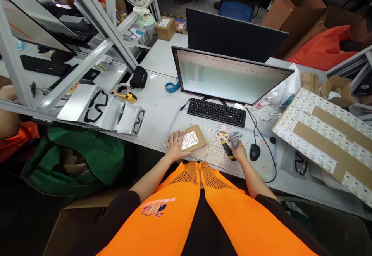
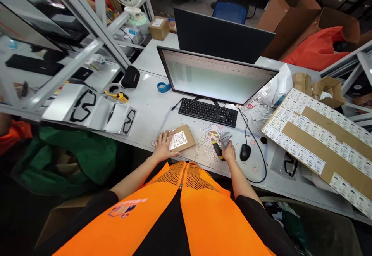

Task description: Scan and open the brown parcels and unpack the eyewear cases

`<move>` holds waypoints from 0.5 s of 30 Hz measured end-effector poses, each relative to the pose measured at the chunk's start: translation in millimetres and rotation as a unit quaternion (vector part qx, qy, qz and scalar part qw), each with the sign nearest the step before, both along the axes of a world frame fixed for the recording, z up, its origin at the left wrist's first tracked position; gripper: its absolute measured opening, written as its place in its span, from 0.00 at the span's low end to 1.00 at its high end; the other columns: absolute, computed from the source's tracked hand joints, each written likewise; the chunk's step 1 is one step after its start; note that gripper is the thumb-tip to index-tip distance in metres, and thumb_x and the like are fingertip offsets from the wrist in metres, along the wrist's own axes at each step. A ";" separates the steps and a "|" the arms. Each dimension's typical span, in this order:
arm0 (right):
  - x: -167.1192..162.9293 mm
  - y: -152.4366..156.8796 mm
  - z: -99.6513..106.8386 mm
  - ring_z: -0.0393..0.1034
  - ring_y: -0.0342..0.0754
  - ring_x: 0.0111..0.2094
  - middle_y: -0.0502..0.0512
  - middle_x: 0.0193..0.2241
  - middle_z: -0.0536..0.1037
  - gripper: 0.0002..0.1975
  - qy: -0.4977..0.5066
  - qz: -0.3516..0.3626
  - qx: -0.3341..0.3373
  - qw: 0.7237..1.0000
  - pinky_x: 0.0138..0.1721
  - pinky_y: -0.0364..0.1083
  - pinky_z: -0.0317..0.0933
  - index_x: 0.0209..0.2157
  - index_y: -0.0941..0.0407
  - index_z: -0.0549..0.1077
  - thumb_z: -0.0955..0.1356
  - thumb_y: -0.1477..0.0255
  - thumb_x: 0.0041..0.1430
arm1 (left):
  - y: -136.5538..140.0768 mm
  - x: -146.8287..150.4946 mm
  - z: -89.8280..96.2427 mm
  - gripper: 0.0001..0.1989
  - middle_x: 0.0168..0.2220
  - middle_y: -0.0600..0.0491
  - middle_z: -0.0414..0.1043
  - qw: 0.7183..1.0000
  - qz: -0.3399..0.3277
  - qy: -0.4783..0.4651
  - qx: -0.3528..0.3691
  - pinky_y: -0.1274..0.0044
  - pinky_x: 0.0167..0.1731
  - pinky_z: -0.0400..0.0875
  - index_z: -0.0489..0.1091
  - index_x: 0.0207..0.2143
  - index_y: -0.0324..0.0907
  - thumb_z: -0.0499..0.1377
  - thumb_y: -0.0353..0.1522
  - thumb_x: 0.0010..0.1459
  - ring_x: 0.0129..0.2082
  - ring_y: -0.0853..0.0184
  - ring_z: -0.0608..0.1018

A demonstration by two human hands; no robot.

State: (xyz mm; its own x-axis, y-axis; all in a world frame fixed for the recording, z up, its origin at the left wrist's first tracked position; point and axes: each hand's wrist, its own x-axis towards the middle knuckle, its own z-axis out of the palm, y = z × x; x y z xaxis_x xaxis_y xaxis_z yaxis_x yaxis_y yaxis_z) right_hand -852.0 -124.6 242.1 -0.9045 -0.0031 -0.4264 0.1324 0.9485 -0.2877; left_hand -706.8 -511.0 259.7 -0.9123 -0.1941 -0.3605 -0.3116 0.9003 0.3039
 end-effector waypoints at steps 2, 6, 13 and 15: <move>-11.8 3.5 -0.4 0.79 0.64 0.54 0.75 0.52 0.82 0.40 0.001 -0.018 -0.009 1.000 0.56 0.56 0.69 0.71 0.68 0.62 0.69 0.58 0.66 | 0.5 0.2 -2.2 0.64 0.83 0.39 0.38 1.000 -0.001 0.007 -0.004 0.43 0.69 0.58 0.47 0.82 0.49 0.74 0.53 0.51 0.80 0.32 0.46; -62.1 -5.0 8.8 0.75 0.63 0.59 0.75 0.60 0.78 0.33 0.025 -0.042 0.000 0.999 0.63 0.55 0.65 0.71 0.65 0.66 0.65 0.65 0.70 | -0.4 0.7 -7.2 0.64 0.83 0.38 0.37 1.000 0.000 0.010 -0.012 0.42 0.69 0.57 0.47 0.82 0.49 0.74 0.54 0.52 0.79 0.30 0.46; -130.4 -63.9 5.4 0.34 0.70 0.81 0.64 0.82 0.44 0.30 -0.011 0.075 0.067 0.995 0.76 0.69 0.41 0.72 0.56 0.71 0.66 0.65 0.72 | -2.5 1.7 -12.4 0.64 0.83 0.38 0.36 1.000 -0.005 0.006 -0.020 0.41 0.69 0.57 0.46 0.82 0.48 0.71 0.57 0.53 0.80 0.30 0.45; -135.1 -73.2 -2.1 0.31 0.71 0.81 0.65 0.82 0.42 0.29 -0.034 0.077 0.087 0.993 0.76 0.71 0.39 0.71 0.57 0.73 0.65 0.67 0.72 | -2.5 1.9 -11.3 0.63 0.83 0.38 0.36 1.000 -0.004 0.005 -0.018 0.41 0.69 0.57 0.47 0.82 0.48 0.71 0.57 0.54 0.80 0.30 0.45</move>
